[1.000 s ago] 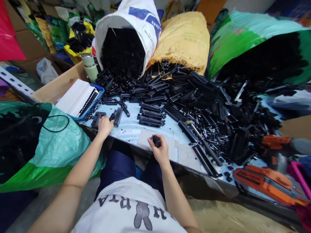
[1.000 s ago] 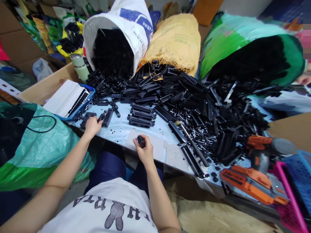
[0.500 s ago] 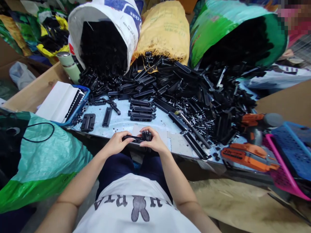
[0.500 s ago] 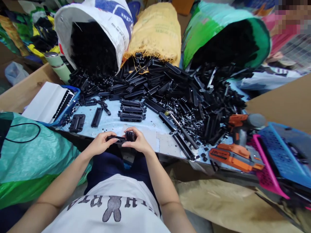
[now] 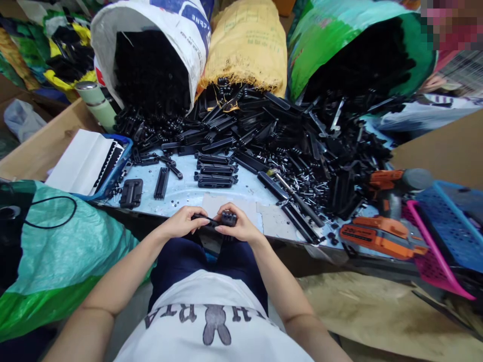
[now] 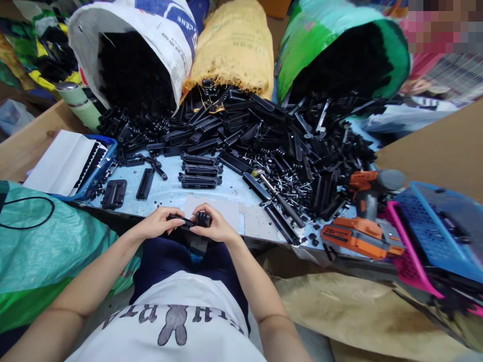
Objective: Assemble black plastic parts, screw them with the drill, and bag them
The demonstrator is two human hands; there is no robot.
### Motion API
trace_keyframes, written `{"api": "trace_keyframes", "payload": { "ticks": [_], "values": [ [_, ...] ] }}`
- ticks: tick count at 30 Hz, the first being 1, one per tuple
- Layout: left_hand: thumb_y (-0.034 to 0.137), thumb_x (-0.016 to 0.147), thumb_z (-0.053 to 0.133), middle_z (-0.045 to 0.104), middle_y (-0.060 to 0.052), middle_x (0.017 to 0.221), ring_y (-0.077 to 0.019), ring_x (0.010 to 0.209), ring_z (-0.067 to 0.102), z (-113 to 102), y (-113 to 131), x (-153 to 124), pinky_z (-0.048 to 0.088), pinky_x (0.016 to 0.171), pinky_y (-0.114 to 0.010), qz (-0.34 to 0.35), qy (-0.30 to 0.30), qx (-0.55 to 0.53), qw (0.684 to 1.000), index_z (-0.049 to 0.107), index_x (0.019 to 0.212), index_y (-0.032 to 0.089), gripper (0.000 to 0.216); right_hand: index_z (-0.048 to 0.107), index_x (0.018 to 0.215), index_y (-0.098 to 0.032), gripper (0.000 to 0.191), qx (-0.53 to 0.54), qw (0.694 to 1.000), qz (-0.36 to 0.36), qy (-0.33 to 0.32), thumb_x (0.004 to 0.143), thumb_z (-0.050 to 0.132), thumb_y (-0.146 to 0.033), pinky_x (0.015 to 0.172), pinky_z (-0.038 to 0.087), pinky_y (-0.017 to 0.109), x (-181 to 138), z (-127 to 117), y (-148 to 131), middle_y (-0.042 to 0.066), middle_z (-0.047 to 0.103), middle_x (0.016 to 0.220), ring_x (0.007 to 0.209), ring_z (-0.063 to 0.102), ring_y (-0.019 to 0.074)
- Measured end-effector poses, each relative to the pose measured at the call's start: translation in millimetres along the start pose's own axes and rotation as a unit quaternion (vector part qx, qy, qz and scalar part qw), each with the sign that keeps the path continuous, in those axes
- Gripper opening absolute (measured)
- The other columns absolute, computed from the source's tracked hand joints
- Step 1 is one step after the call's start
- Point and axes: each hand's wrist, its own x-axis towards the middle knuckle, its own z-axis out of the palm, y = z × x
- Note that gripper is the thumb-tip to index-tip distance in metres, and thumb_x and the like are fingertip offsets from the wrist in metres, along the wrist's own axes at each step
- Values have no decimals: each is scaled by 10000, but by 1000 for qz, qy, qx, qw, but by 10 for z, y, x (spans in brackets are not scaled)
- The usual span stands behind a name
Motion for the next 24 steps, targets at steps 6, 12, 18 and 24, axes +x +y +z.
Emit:
{"api": "trace_keyframes", "payload": {
  "ticks": [6,12,18,24],
  "values": [
    [503,698,698,635,-26,731,-112,623,587,178,-26,338,462,594,-220,128,189,-173,958,615,892,137,422,469,938,-219,559,176,970,20,166,543,834,-372,626,546,308,231,218,71,-19,672,744,620,656,162],
    [604,842,465,526,36,606,-87,507,521,368,-28,650,439,522,-205,149,346,-220,900,566,1000,164,478,503,964,-194,517,213,929,140,268,788,463,-679,423,483,243,483,25,-96,-13,619,594,418,554,120],
    [410,895,469,550,7,700,-80,489,484,446,-9,630,444,553,-237,121,236,-33,964,600,1174,160,397,567,1152,-162,528,97,950,140,261,858,454,-585,492,510,240,373,-147,-190,-3,604,613,499,583,123],
    [268,888,492,613,-69,877,-185,865,582,425,23,555,476,827,-336,203,213,161,942,591,1215,168,356,540,1287,-181,561,-170,975,16,143,889,413,-556,564,514,257,187,-319,-161,-21,580,656,528,554,95]
  ]
}}
